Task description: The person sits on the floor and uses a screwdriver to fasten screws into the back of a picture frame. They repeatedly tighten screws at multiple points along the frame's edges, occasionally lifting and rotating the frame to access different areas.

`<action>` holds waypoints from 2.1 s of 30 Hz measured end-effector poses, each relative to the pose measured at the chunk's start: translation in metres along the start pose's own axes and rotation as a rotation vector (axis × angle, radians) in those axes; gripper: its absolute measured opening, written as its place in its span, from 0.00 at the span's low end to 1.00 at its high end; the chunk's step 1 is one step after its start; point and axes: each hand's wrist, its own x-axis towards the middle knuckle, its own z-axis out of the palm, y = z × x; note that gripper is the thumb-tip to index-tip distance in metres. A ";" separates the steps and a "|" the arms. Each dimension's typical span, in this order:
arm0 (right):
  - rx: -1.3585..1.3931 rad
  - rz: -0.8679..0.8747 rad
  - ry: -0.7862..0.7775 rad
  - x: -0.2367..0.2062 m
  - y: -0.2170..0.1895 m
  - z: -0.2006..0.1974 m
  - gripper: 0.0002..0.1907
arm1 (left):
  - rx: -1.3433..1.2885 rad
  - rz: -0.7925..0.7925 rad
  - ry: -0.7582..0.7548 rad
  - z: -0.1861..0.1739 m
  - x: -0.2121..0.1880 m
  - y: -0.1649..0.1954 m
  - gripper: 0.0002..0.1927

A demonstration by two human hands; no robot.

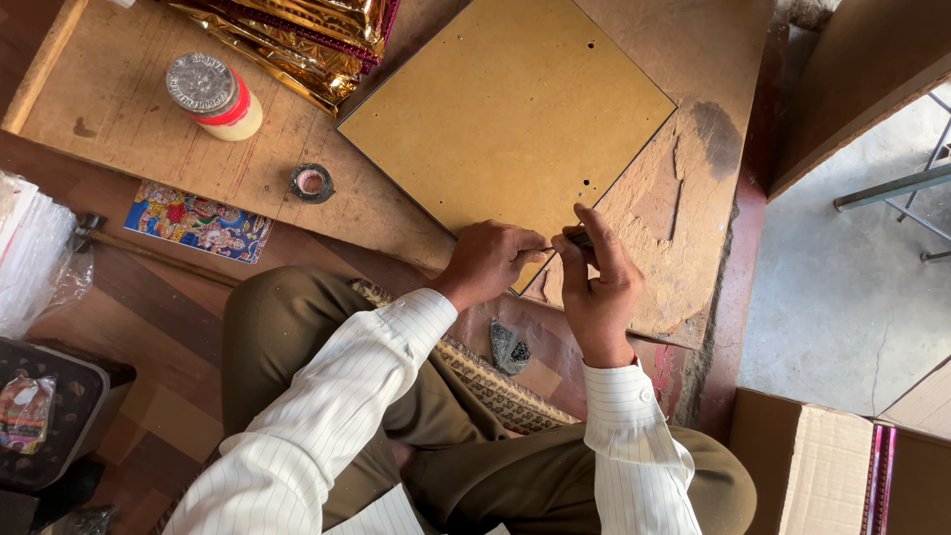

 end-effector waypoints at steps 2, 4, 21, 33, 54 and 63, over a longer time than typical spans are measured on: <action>-0.029 -0.011 0.017 0.002 0.000 0.002 0.22 | 0.005 -0.003 -0.005 0.000 0.000 0.000 0.08; -0.064 -0.024 0.022 0.004 -0.001 0.001 0.23 | 0.022 0.008 -0.011 -0.001 0.000 -0.001 0.08; 0.011 0.093 0.059 0.001 0.009 0.002 0.17 | 0.034 0.052 0.016 0.001 -0.003 0.000 0.09; 0.122 0.123 0.095 -0.005 0.007 0.004 0.17 | 0.041 0.090 0.027 -0.002 -0.003 0.004 0.07; 0.070 0.086 0.044 0.003 -0.010 -0.005 0.14 | 0.047 0.077 0.010 0.005 0.000 -0.004 0.07; 0.265 0.203 0.243 -0.003 0.018 -0.005 0.06 | -0.108 0.147 0.059 0.004 -0.001 -0.021 0.10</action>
